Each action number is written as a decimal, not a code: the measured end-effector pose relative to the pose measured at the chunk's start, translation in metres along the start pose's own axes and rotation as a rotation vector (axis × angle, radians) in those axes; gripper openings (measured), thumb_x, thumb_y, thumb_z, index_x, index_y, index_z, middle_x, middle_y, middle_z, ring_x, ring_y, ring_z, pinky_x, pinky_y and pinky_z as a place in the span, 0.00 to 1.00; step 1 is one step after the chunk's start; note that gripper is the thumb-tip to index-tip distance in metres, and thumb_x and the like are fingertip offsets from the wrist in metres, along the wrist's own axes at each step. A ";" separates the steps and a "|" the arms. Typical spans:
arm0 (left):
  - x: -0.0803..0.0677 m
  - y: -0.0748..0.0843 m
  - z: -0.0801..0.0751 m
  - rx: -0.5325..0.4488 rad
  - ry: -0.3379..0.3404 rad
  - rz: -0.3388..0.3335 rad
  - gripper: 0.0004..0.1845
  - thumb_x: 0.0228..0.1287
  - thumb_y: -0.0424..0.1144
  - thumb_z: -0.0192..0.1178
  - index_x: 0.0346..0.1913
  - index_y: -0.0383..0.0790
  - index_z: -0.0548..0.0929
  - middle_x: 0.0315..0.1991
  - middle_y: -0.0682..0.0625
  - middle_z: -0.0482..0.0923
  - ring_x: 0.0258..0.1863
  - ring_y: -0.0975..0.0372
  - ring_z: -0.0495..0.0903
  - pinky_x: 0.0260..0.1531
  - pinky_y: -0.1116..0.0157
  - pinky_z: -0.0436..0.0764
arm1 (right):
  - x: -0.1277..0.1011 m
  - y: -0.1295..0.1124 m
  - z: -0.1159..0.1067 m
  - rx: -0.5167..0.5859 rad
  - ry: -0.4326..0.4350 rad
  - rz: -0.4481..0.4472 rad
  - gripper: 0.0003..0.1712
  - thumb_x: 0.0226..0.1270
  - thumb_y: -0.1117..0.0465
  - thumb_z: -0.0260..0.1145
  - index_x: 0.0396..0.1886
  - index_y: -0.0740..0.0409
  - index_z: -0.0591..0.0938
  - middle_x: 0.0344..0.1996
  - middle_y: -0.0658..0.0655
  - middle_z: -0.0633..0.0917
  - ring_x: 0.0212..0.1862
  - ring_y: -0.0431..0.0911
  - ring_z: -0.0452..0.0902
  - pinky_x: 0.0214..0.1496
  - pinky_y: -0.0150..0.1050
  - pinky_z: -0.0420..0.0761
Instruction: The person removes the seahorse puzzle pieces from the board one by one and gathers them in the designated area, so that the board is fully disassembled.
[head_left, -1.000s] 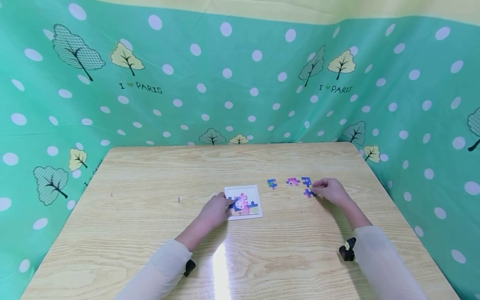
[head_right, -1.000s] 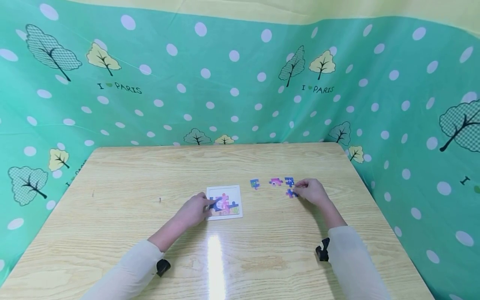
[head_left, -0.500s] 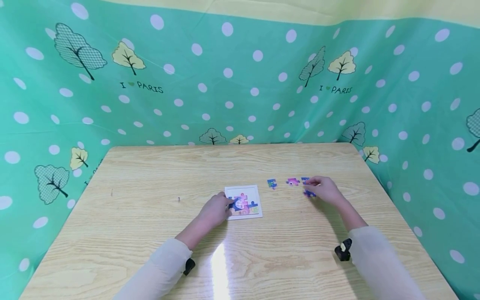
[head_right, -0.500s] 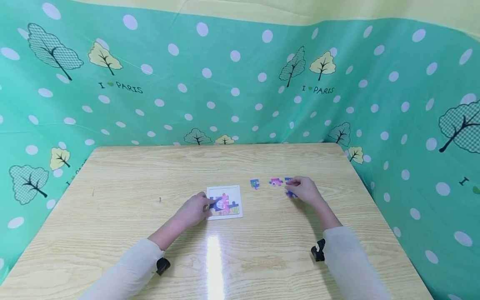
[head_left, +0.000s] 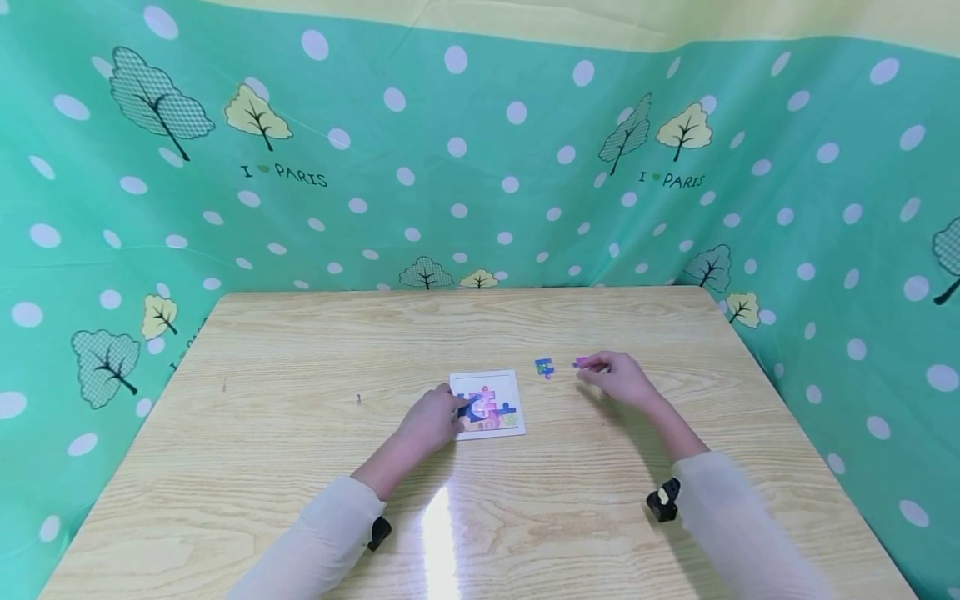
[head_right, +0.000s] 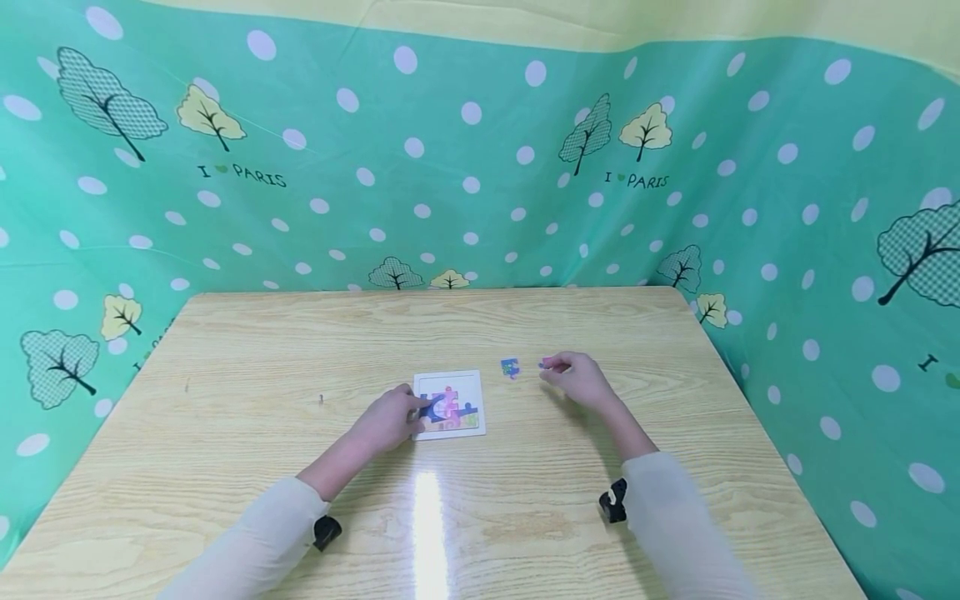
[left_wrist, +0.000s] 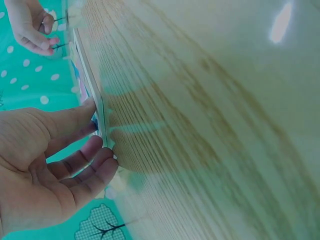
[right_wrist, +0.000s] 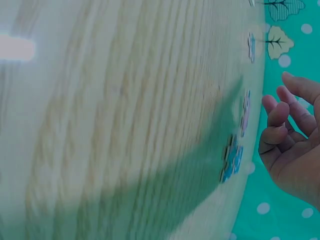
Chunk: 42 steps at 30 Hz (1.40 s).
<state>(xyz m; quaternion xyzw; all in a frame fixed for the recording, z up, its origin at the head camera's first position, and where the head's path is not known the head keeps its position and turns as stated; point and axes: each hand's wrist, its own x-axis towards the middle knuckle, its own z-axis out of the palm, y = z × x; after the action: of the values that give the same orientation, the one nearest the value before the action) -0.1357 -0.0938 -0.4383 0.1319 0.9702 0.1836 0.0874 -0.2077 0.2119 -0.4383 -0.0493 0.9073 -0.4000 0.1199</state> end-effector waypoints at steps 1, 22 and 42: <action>0.000 0.000 0.000 0.002 0.000 0.002 0.20 0.52 0.36 0.61 0.50 0.38 0.78 0.42 0.41 0.74 0.36 0.55 0.74 0.38 0.61 0.76 | 0.000 -0.001 0.002 0.000 -0.002 -0.004 0.19 0.58 0.53 0.61 0.46 0.58 0.78 0.37 0.58 0.78 0.35 0.50 0.73 0.31 0.40 0.78; 0.000 0.001 -0.001 0.004 -0.012 -0.015 0.19 0.53 0.36 0.59 0.51 0.38 0.77 0.45 0.41 0.74 0.39 0.54 0.74 0.41 0.60 0.76 | 0.001 -0.025 0.039 0.002 -0.056 -0.027 0.15 0.57 0.52 0.61 0.42 0.53 0.80 0.33 0.53 0.78 0.31 0.49 0.74 0.26 0.36 0.75; -0.001 0.000 0.000 0.013 -0.005 -0.005 0.19 0.53 0.36 0.60 0.50 0.38 0.78 0.43 0.42 0.74 0.38 0.55 0.74 0.41 0.60 0.76 | 0.005 -0.053 0.066 0.056 -0.132 -0.046 0.14 0.56 0.54 0.62 0.41 0.54 0.81 0.32 0.52 0.79 0.30 0.51 0.74 0.26 0.36 0.75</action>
<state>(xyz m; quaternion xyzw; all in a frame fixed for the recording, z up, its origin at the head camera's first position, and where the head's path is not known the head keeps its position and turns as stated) -0.1348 -0.0934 -0.4383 0.1306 0.9715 0.1765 0.0894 -0.1962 0.1285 -0.4429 -0.0930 0.8845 -0.4237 0.1717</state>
